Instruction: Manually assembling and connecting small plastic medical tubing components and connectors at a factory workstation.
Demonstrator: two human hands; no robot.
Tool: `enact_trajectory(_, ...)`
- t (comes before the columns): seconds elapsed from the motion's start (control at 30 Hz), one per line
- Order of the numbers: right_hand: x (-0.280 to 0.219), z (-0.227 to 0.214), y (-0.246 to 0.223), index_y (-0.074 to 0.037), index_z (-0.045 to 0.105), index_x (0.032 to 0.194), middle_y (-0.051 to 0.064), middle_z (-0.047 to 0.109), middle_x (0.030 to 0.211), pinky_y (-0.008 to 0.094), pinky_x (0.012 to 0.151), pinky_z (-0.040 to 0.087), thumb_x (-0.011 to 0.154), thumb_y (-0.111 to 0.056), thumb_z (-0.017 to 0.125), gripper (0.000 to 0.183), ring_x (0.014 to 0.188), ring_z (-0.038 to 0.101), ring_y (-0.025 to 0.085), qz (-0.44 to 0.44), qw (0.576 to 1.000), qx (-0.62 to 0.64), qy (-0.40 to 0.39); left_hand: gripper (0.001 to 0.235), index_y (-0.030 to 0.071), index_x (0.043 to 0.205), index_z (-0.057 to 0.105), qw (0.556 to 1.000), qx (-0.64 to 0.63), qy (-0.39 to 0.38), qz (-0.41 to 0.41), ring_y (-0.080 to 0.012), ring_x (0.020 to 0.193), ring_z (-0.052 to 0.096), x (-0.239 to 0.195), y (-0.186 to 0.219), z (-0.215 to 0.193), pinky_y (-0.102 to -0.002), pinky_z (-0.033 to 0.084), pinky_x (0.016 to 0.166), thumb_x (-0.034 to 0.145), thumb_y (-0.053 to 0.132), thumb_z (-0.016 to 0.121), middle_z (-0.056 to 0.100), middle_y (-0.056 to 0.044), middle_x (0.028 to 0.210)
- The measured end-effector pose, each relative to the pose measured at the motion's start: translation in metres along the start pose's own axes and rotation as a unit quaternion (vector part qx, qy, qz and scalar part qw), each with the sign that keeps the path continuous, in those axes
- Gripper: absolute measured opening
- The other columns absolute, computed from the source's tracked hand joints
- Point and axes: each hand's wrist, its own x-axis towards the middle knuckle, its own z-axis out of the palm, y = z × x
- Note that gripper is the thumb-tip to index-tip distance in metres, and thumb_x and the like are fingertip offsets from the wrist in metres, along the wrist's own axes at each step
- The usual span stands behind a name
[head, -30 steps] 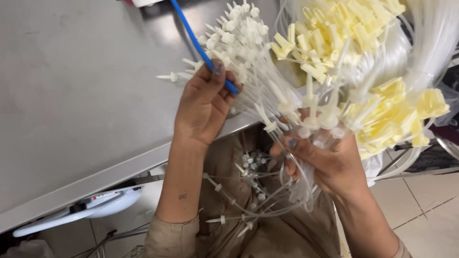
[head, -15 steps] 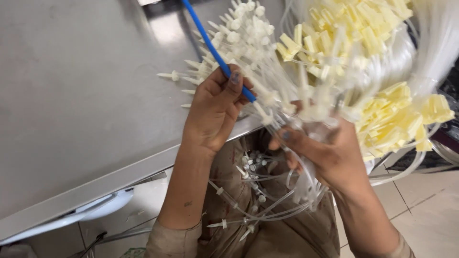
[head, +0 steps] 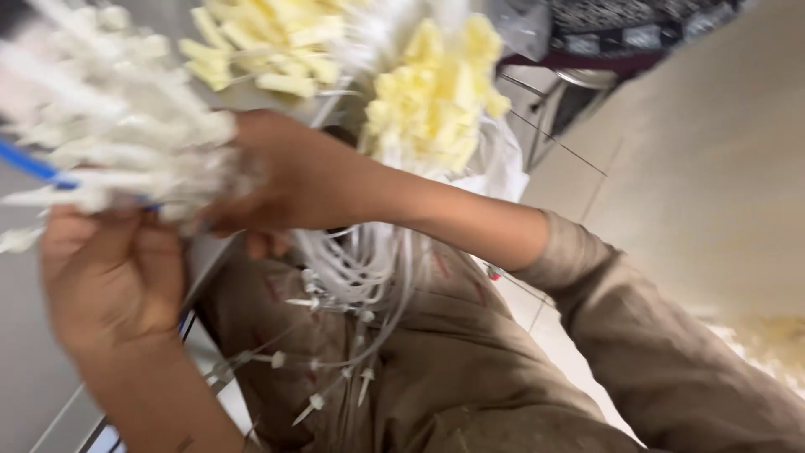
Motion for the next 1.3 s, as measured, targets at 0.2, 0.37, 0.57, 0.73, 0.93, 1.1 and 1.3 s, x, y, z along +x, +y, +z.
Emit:
enact_trajectory(0.2, -0.005, -0.01, 0.006, -0.002, 0.04, 0.136, 0.004, 0.076, 0.078, 0.023, 0.052, 0.061, 0.092, -0.021, 0.074, 0.059, 0.059, 0.075, 0.009, -0.023, 0.999, -0.007, -0.026, 0.026, 0.003, 0.123, 0.057, 0.999, -0.026, -0.035, 0.015, -0.0211, 0.12, 0.061, 0.005, -0.01, -0.073, -0.046, 0.046, 0.119, 0.106, -0.016, 0.063, 0.061, -0.008, 0.122)
enact_trajectory(0.37, -0.012, -0.021, 0.017, -0.005, 0.051, 0.117, 0.005, 0.068, 0.086, 0.027, 0.053, 0.054, 0.09, -0.026, 0.082, 0.046, 0.068, 0.069, 0.013, -0.37, 0.918, -0.137, 0.038, 0.012, -0.001, 0.117, 0.054, 0.991, -0.13, 0.014, 0.017, -0.0189, 0.118, 0.058, 0.013, -0.013, -0.079, -0.041, 0.044, 0.119, 0.115, -0.013, 0.055, 0.056, -0.011, 0.124)
enact_trajectory(0.57, -0.013, -0.018, -0.014, -0.004, 0.068, 0.116, 0.006, 0.076, 0.083, 0.032, 0.062, 0.063, 0.087, -0.025, 0.079, 0.037, 0.067, 0.073, 0.015, 0.021, 0.996, -0.027, -0.086, 0.032, 0.005, 0.115, 0.06, 0.999, -0.023, 0.02, 0.028, -0.0217, 0.11, 0.066, 0.003, 0.001, -0.005, -0.038, 0.056, 0.101, 0.09, -0.015, 0.058, 0.066, -0.008, 0.114)
enact_trajectory(0.73, -0.008, 0.005, -0.029, 0.009, 0.062, 0.118, 0.017, 0.074, 0.098, 0.031, 0.07, 0.058, 0.088, -0.011, 0.077, 0.039, 0.079, 0.072, 0.018, -0.248, 0.955, -0.156, 0.052, 0.047, 0.002, 0.115, 0.061, 0.997, -0.056, -0.016, 0.045, -0.0218, 0.098, 0.065, 0.006, -0.006, -0.019, -0.032, 0.054, 0.087, 0.076, -0.022, 0.052, 0.066, -0.009, 0.105)
enact_trajectory(0.93, -0.004, 0.011, 0.023, 0.008, 0.063, 0.114, 0.015, 0.067, 0.09, 0.026, 0.053, 0.053, 0.096, 0.001, 0.069, 0.02, 0.073, 0.066, 0.02, 0.099, 0.881, 0.462, 0.026, 0.01, 0.004, 0.107, 0.062, 0.997, -0.071, 0.033, 0.012, -0.0195, 0.095, 0.064, 0.007, -0.006, -0.01, -0.033, 0.056, 0.091, 0.1, -0.003, 0.065, 0.067, -0.008, 0.098)
enact_trajectory(1.1, -0.032, -0.007, 0.035, 0.005, 0.057, 0.121, 0.017, 0.067, 0.09, 0.032, 0.063, 0.061, 0.094, 0.005, 0.064, 0.028, 0.078, 0.068, 0.023, 0.004, 0.881, 0.467, -0.068, 0.014, 0.005, 0.105, 0.063, 0.996, -0.074, 0.036, 0.02, -0.0183, 0.096, 0.065, 0.008, -0.004, -0.008, -0.032, 0.054, 0.092, 0.094, 0.0, 0.071, 0.068, -0.007, 0.098)
enact_trajectory(1.3, -0.056, -0.01, 0.017, 0.001, 0.059, 0.115, 0.014, 0.067, 0.097, 0.035, 0.074, 0.059, 0.085, 0.01, 0.072, 0.034, 0.086, 0.066, 0.022, -0.008, 0.93, 0.364, -0.041, 0.014, 0.006, 0.104, 0.064, 0.996, -0.072, 0.047, 0.009, -0.0179, 0.098, 0.065, 0.006, -0.005, -0.008, -0.033, 0.053, 0.093, 0.094, 0.0, 0.072, 0.068, -0.008, 0.098)
